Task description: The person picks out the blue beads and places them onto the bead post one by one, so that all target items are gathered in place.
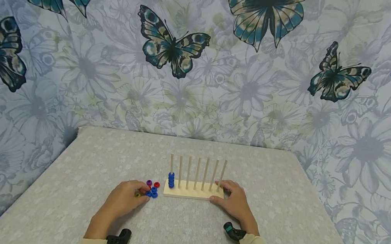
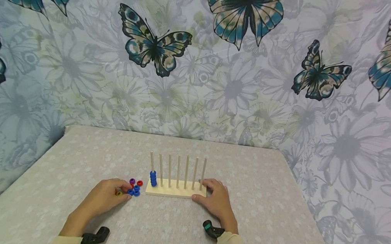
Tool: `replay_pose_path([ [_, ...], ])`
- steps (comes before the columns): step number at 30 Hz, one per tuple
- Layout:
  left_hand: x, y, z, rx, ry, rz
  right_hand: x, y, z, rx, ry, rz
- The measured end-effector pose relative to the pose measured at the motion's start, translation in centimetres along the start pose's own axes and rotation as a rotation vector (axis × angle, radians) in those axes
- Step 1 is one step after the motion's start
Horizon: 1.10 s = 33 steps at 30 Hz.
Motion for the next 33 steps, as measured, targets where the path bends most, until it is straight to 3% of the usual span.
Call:
replay_pose_path([
  [33,0.08,0.01,0.03,0.019,0.034,-0.022,-0.31,0.21,0.13,0.007,0.003,0.009],
])
Point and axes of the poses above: each hand's wrist, its own y-axis towards the middle knuckle, its own z-axis out of the palm, x = y × z, the point moved 9 cm from there along y, towards the middle knuckle, and after that the axes turned 1 degree about z, right-handed, at the moved point
